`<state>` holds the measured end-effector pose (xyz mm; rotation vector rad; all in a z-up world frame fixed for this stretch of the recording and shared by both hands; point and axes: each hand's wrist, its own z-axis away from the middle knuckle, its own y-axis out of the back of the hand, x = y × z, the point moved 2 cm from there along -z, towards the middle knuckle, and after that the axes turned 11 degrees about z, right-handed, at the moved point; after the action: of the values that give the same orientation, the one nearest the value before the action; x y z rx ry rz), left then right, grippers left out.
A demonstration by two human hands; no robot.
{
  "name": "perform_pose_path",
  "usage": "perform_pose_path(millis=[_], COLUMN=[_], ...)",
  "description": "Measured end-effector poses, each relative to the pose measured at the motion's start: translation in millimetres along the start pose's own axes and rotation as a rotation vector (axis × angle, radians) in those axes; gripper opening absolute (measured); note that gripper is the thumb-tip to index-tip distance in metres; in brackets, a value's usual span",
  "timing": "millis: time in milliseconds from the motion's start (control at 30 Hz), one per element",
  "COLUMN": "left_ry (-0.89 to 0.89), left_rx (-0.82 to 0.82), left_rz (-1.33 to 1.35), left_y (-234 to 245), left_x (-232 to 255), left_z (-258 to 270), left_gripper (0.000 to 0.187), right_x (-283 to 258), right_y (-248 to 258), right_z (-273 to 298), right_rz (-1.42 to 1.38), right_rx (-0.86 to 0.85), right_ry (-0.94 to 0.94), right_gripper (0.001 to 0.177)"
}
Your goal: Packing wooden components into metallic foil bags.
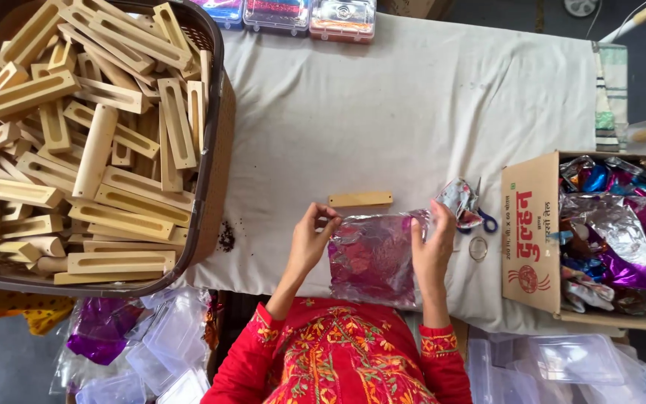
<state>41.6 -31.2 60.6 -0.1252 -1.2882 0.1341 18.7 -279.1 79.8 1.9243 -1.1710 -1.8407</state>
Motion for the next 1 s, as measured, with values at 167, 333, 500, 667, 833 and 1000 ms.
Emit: perform_pose_path(millis=[167,333,500,667,833,1000], left_ry=[-0.128,-0.289,-0.133,0.019,0.018,-0.002], left_rx=[-0.161,-0.228,-0.225,-0.254,-0.252,-0.138], left_rz=[-0.186,-0.211,-0.014,0.101,0.049,-0.016], left_y=[-27,-54,-45,-44,-41,-38], left_x=[21,65,29,29,29,32], left_z=[-4,11,10,13,19,27], left_gripper=[0.015,0.031,0.047,0.042,0.032,0.023], right_x=[-42,-10,46,30,20,16], right_y=[3,-12,-19,-10,-14,-26], right_z=[-2,-5,-2,-2,2,6], right_rz=[0.194,0.221,-0.412,-0.548,-0.704,-0.685], right_rx=[-0.120,-0.294,-0.398,-0.470,-0.507,-0.539], right_ry=[0.451,0.545,-0.161,-0.227,-0.331,-0.345], right_gripper=[0.052,0.033,0.031,0.022,0.022,0.018])
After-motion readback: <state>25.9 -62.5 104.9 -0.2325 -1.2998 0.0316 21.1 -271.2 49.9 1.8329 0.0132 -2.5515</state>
